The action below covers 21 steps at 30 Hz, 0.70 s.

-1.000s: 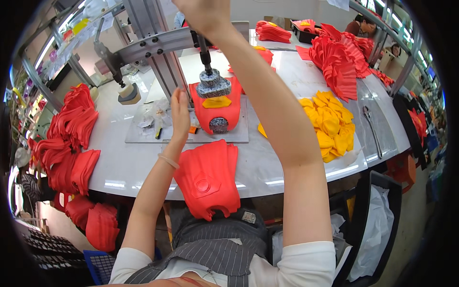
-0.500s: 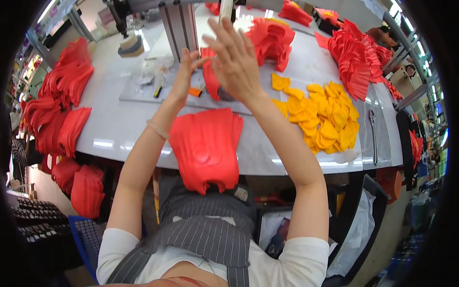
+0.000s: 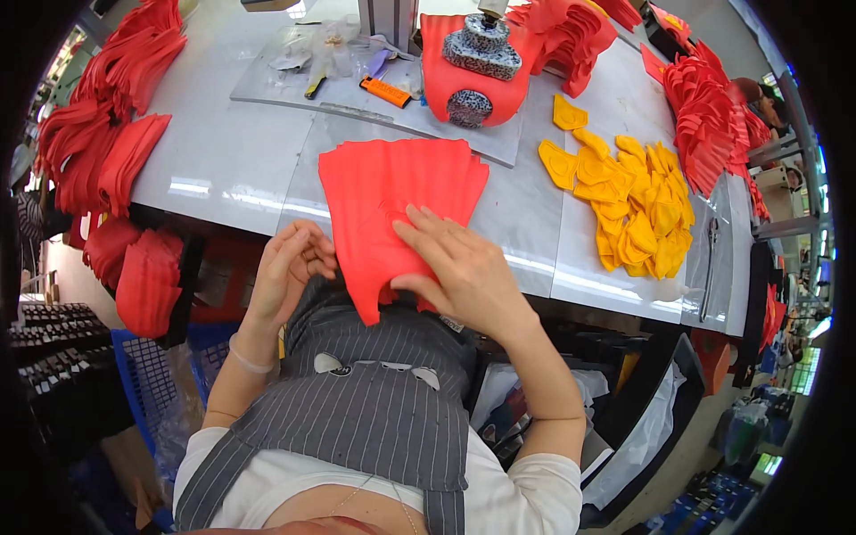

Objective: The person applies glue to red fabric pieces with a bottle, attaches yellow patches onto them by hand, presses the assembled pieces with a press machine, and stacks the finished items.

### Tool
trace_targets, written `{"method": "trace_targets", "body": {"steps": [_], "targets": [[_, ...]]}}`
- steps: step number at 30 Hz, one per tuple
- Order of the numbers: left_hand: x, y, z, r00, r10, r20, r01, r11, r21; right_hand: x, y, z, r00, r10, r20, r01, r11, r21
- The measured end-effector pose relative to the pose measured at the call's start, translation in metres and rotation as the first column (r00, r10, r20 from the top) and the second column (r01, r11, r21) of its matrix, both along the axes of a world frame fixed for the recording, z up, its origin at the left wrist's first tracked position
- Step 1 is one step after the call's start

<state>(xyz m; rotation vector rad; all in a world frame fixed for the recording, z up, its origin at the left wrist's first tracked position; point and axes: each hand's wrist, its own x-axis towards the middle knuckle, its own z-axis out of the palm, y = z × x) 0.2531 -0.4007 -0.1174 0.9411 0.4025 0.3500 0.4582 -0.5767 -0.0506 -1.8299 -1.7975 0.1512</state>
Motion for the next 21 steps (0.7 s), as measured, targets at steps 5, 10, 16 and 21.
{"method": "trace_targets", "body": {"steps": [5,10,16,21], "targets": [[-0.004,-0.012,0.019,0.923,-0.375,0.085,0.384,0.908,-0.164,0.011,-0.005,0.007,0.987,-0.040,-0.154,0.026,0.995,-0.093],[0.040,-0.038,0.037,0.963,-0.189,0.191,0.265,0.788,-0.556,0.004,-0.014,0.007,0.992,-0.064,-0.111,0.063,0.998,-0.011],[0.067,-0.052,0.033,0.986,-0.146,0.077,0.161,0.953,-0.256,0.034,-0.091,-0.035,0.765,-0.571,-0.299,0.642,0.641,0.420],[0.059,-0.048,0.027,0.982,-0.162,0.098,0.184,0.942,-0.282,0.105,-0.206,-0.091,0.130,-0.838,-0.529,0.835,-0.195,0.515]]}}
